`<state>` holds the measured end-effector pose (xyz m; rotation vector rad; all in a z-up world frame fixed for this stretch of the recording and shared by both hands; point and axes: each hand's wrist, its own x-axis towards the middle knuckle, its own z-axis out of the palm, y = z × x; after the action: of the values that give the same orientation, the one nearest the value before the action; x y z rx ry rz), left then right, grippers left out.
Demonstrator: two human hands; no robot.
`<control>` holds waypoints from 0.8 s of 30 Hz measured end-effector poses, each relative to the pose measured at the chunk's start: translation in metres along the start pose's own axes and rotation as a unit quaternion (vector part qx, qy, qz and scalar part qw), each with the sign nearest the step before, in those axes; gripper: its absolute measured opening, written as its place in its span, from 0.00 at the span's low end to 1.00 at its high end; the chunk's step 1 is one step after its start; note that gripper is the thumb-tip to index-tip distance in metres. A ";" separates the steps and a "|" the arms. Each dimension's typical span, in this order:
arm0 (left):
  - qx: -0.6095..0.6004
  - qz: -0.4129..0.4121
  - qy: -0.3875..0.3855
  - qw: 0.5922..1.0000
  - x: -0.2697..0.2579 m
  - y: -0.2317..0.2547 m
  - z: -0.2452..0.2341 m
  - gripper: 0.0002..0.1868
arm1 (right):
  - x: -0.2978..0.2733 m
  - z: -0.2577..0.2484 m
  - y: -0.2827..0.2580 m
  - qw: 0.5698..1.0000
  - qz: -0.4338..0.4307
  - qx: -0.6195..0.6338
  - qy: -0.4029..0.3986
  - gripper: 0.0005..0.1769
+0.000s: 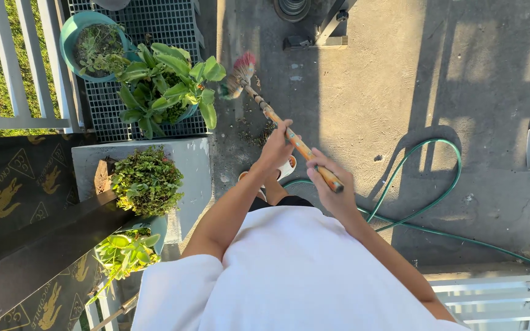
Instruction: Pruning leaves from potted plants with shears and then sweeping the balcony floor with a broom.
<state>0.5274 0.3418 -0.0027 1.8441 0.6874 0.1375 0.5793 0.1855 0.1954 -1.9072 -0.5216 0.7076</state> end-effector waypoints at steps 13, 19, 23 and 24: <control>0.067 -0.039 -0.162 0.984 -0.002 -0.044 0.031 0.19 | -0.008 0.037 0.059 0.997 0.007 -0.027 0.076 0.11; 0.031 -0.014 -0.176 0.984 -0.076 0.046 0.012 0.21 | -0.075 -0.001 0.004 0.993 -0.074 -0.043 0.077 0.10; 0.048 -0.049 -0.120 0.990 -0.092 0.048 -0.012 0.20 | -0.083 0.017 0.003 0.991 -0.120 -0.051 0.043 0.09; 0.054 -0.062 -0.102 0.991 -0.091 0.038 -0.015 0.20 | -0.080 0.024 0.006 0.991 -0.117 -0.051 0.033 0.09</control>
<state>0.4611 0.2988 0.0584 1.8814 0.6746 -0.1719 0.5040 0.1484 0.2011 -1.9163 -0.7379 0.4721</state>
